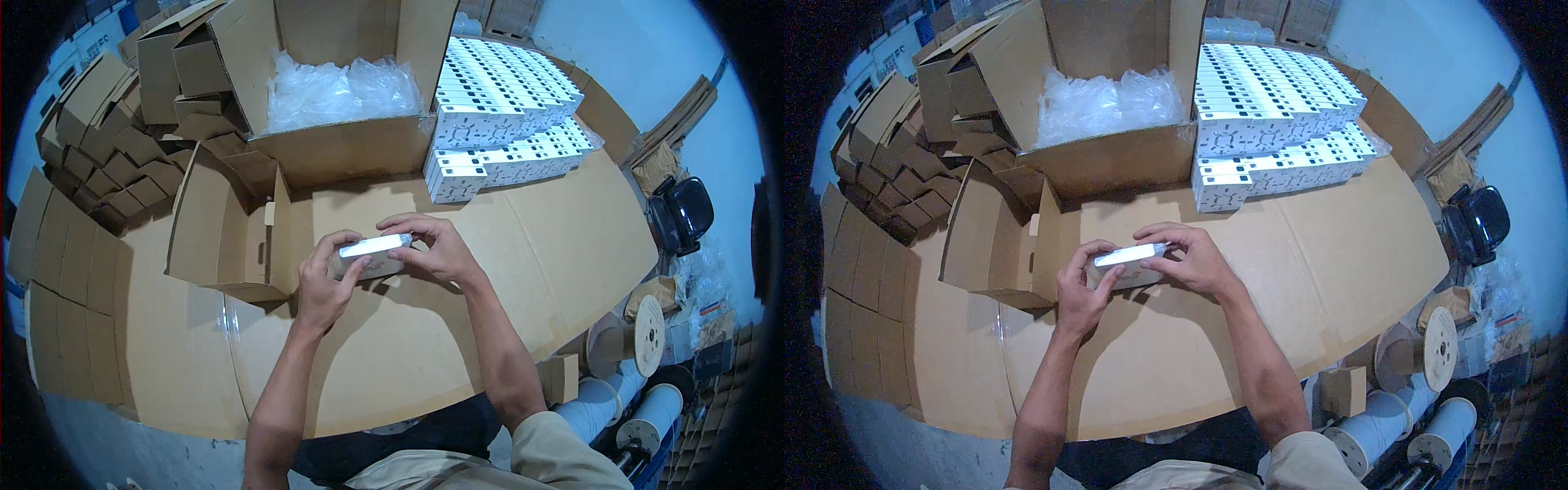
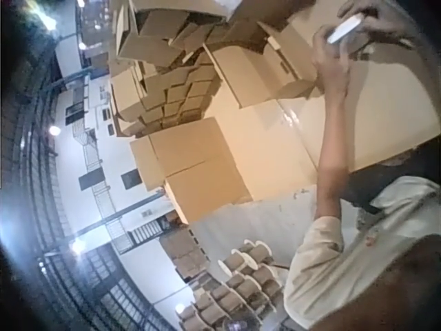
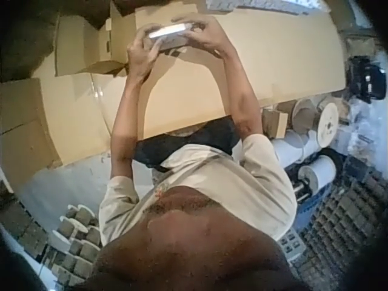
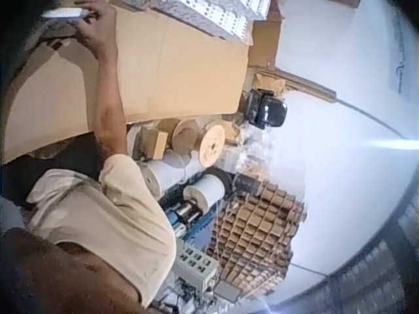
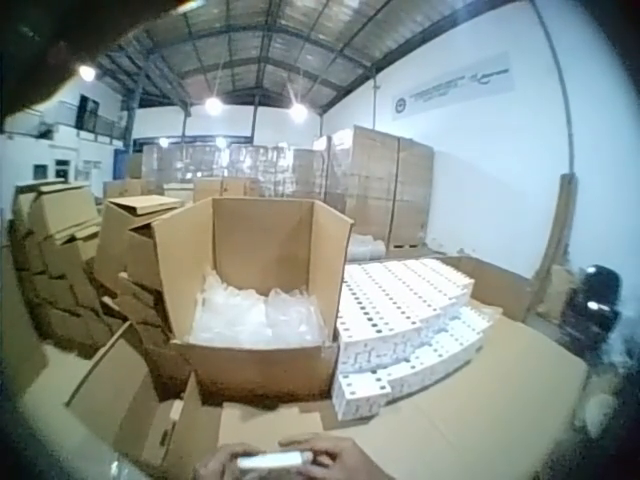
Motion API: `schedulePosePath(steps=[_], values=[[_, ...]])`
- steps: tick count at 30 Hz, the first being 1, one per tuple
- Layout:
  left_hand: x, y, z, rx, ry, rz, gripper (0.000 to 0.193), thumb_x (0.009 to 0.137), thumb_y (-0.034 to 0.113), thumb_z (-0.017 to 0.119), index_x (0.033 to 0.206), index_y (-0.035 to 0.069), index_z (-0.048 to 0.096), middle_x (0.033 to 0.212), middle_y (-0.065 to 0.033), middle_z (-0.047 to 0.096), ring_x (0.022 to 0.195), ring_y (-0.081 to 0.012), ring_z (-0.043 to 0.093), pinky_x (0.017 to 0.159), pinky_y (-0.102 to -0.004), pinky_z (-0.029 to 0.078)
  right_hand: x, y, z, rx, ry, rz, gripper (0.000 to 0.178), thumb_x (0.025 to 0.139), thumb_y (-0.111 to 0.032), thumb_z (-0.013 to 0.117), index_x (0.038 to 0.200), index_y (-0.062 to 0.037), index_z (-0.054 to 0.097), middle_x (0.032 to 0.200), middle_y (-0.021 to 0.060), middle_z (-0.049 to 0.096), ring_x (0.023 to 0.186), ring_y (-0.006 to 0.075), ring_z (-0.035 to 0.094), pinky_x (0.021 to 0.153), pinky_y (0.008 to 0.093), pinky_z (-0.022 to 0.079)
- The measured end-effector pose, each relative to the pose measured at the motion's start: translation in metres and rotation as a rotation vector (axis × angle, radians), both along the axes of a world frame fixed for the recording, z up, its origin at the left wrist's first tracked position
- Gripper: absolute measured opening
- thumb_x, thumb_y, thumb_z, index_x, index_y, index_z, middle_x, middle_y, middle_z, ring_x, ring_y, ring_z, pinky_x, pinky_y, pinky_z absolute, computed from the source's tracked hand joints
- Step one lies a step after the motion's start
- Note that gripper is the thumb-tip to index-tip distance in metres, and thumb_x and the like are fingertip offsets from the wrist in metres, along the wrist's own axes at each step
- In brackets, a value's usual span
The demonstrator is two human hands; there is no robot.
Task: Packing small white boxed items into cardboard boxes and bubble wrap.
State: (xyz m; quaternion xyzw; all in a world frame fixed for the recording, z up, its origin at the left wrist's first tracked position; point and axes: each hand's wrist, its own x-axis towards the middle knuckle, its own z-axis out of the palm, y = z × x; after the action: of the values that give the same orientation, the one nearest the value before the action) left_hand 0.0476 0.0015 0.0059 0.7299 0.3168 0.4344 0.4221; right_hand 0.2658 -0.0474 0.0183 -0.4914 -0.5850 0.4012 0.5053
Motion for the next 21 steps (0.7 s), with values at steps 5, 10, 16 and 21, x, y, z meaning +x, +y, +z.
schedulePosePath(steps=[5,10,16,21], values=[[0.002,0.000,-0.007,-0.181,-0.084,-0.019,0.034,0.091,0.004,0.075,0.122,0.002,0.061,0.111,-0.0053,0.065,0.103,-0.0144,0.062,0.088,-0.0285,0.052,-0.003,-0.005,0.007,-0.199,-0.040,-0.061,0.028,0.087,-0.008,0.078,0.115,-0.0032,0.075,0.089,0.0026,0.073,0.067,0.0070,0.060,0.058,0.0252,0.050],[0.001,-0.010,-0.010,-0.314,-0.102,-0.003,0.040,0.091,0.008,0.076,0.127,0.003,0.058,0.107,-0.0096,0.067,0.097,-0.0136,0.064,0.085,-0.0286,0.053,-0.002,-0.006,0.017,-0.203,-0.094,-0.043,0.024,0.091,-0.009,0.075,0.113,0.0006,0.074,0.099,0.0067,0.073,0.078,0.0103,0.067,0.063,0.0262,0.058],[-0.014,-0.037,-0.013,-0.103,0.075,0.159,0.061,0.091,0.010,0.073,0.143,0.001,0.043,0.130,-0.0241,0.060,0.116,-0.0300,0.064,0.097,-0.0386,0.053,0.003,-0.005,0.008,-0.152,-0.055,-0.109,0.026,0.092,-0.006,0.073,0.117,0.0020,0.071,0.106,0.0077,0.073,0.087,0.0119,0.069,0.070,0.0272,0.061],[-0.049,-0.072,-0.015,0.254,0.502,0.109,0.075,0.086,0.009,0.075,0.148,-0.006,0.037,0.147,-0.0305,0.045,0.140,-0.0439,0.043,0.117,-0.0499,0.035,-0.003,0.005,-0.008,-0.078,0.093,-0.154,0.026,0.091,-0.003,0.073,0.117,0.0013,0.071,0.105,0.0081,0.072,0.085,0.0120,0.067,0.073,0.0261,0.059]])
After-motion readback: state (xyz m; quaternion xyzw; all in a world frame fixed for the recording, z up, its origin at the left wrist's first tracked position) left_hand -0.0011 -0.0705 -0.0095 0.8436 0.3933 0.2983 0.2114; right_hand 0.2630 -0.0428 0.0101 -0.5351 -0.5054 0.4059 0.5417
